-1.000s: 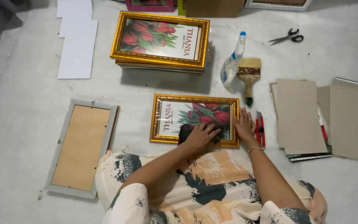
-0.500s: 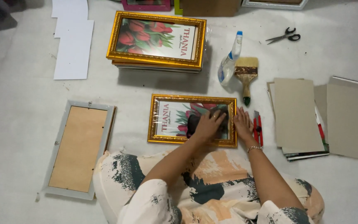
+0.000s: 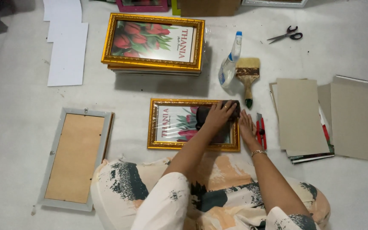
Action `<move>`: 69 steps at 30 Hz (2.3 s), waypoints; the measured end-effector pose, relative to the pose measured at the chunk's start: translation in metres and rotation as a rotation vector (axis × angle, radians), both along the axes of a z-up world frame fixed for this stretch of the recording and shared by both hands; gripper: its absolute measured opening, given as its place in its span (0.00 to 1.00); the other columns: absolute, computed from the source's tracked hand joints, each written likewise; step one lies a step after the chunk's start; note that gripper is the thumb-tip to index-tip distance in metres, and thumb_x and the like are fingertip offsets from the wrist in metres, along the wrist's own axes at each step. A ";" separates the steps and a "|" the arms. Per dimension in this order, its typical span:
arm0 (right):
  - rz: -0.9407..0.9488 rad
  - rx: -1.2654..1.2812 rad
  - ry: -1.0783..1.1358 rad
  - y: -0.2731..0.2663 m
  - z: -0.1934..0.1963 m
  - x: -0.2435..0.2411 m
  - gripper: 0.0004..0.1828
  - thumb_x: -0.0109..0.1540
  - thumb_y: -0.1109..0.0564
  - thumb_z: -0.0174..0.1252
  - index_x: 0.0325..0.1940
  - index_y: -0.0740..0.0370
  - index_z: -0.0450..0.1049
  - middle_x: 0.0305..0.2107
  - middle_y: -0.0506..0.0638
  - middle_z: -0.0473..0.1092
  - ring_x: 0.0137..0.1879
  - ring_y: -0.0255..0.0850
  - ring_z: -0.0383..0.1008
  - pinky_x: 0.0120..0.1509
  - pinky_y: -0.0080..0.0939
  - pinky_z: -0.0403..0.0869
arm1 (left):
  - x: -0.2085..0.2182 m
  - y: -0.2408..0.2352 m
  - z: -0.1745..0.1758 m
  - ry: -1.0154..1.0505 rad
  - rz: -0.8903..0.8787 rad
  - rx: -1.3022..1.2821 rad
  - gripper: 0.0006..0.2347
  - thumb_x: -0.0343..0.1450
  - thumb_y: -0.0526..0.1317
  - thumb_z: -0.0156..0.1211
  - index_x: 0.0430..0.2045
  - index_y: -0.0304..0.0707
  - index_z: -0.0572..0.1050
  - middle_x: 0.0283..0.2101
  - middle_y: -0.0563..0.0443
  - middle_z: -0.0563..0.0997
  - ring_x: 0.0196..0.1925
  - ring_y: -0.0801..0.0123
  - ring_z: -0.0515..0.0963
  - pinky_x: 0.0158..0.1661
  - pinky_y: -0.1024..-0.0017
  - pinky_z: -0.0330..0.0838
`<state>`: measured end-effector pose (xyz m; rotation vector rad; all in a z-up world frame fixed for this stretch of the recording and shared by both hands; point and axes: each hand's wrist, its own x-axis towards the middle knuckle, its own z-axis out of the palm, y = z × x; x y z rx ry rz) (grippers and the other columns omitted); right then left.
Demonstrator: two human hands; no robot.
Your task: Cleaning the glass and applying a finish to a picture frame
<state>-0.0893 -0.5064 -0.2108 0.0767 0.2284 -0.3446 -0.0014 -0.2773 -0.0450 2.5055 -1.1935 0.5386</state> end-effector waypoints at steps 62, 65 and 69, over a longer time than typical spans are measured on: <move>0.793 -2.178 0.767 0.087 0.205 0.002 0.39 0.69 0.29 0.32 0.82 0.37 0.38 0.79 0.47 0.32 0.82 0.51 0.22 0.81 0.61 0.24 | -0.092 0.239 0.069 0.488 0.163 0.460 0.30 0.73 0.53 0.54 0.73 0.67 0.54 0.68 0.45 0.66 0.61 0.36 0.69 0.52 0.50 0.69; 0.823 -2.212 0.801 0.086 0.207 0.001 0.38 0.69 0.30 0.30 0.82 0.34 0.37 0.79 0.43 0.31 0.83 0.49 0.23 0.81 0.59 0.24 | -0.071 0.247 0.060 0.490 0.173 0.410 0.28 0.75 0.50 0.52 0.73 0.66 0.53 0.69 0.45 0.63 0.62 0.38 0.68 0.52 0.50 0.69; 0.869 -2.194 0.837 0.086 0.207 0.004 0.38 0.68 0.28 0.30 0.82 0.31 0.36 0.79 0.39 0.30 0.83 0.45 0.23 0.80 0.58 0.26 | -0.024 0.237 0.058 0.436 0.296 0.451 0.29 0.76 0.51 0.49 0.75 0.68 0.48 0.71 0.45 0.64 0.66 0.38 0.67 0.57 0.48 0.65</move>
